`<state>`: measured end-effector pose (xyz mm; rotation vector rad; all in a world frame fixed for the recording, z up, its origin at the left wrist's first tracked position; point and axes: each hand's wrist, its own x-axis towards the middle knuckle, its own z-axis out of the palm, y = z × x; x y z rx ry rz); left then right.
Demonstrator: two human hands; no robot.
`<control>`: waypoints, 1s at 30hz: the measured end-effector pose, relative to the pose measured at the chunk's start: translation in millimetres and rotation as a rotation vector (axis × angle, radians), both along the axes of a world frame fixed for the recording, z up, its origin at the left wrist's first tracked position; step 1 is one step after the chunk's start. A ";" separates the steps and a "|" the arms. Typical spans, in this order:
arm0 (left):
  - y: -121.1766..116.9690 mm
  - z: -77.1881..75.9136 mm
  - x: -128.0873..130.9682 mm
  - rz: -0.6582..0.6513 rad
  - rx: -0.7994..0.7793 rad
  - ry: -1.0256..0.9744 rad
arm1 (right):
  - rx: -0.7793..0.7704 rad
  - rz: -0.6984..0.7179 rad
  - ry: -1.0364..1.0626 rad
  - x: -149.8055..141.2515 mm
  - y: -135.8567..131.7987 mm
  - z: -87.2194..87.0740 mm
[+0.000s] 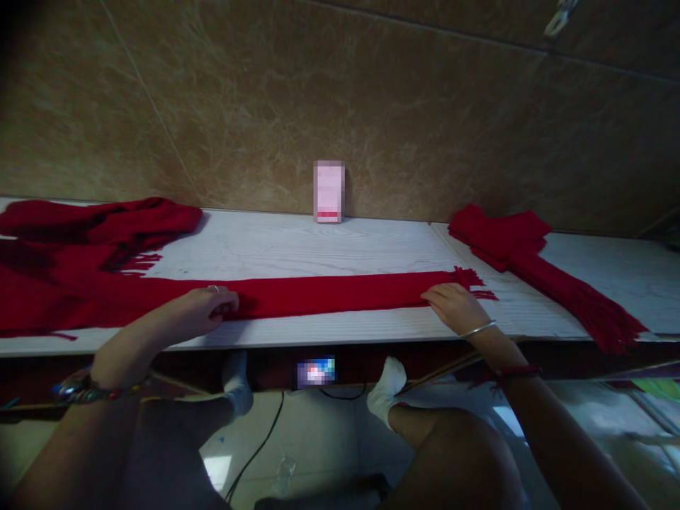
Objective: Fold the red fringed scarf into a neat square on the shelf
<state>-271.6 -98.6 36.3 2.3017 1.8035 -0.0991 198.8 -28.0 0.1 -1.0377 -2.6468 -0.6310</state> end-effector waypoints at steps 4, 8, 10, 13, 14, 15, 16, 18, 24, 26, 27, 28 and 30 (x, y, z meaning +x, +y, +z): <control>-1.2 -3.0 -1.3 0.012 -0.001 -0.020 | -0.005 -0.018 0.025 0.4 -7.5 -4.4; 1.0 -3.7 3.2 -0.013 0.005 -0.015 | 0.022 -0.061 0.100 -1.1 -12.8 -11.8; 2.3 -4.3 10.5 -0.034 0.030 -0.022 | 0.022 -0.077 0.144 -2.2 -14.0 -15.0; 3.0 -3.4 25.0 -0.088 0.061 -0.038 | 0.001 -0.084 0.185 -3.8 -15.1 -15.6; 3.0 -2.4 29.1 -0.105 0.065 -0.036 | -0.009 -0.091 0.193 -4.1 -15.4 -14.5; 2.9 -1.1 32.3 -0.120 0.069 -0.031 | -0.018 -0.103 0.201 -4.2 -15.7 -12.9; 2.9 0.4 34.2 -0.130 0.075 -0.029 | -0.020 -0.118 0.213 -4.1 -16.1 -11.0; 3.3 2.8 34.7 -0.143 0.097 -0.051 | -0.010 -0.147 0.247 -3.1 -16.8 -7.4; 6.8 -1.5 30.6 -0.166 0.016 -0.075 | -0.082 -0.113 0.240 0.8 -20.2 -6.9; 6.9 -4.2 31.3 -0.174 -0.005 -0.077 | -0.102 -0.108 0.235 0.8 -21.1 -8.1; 6.5 -4.8 31.5 -0.175 -0.009 -0.084 | -0.107 -0.110 0.238 0.8 -21.4 -8.2; 5.9 -4.7 31.5 -0.174 -0.013 -0.091 | -0.113 -0.111 0.242 1.0 -21.4 -7.8; 4.7 -2.8 31.0 -0.176 -0.026 -0.106 | -0.138 -0.117 0.243 2.0 -20.9 -5.3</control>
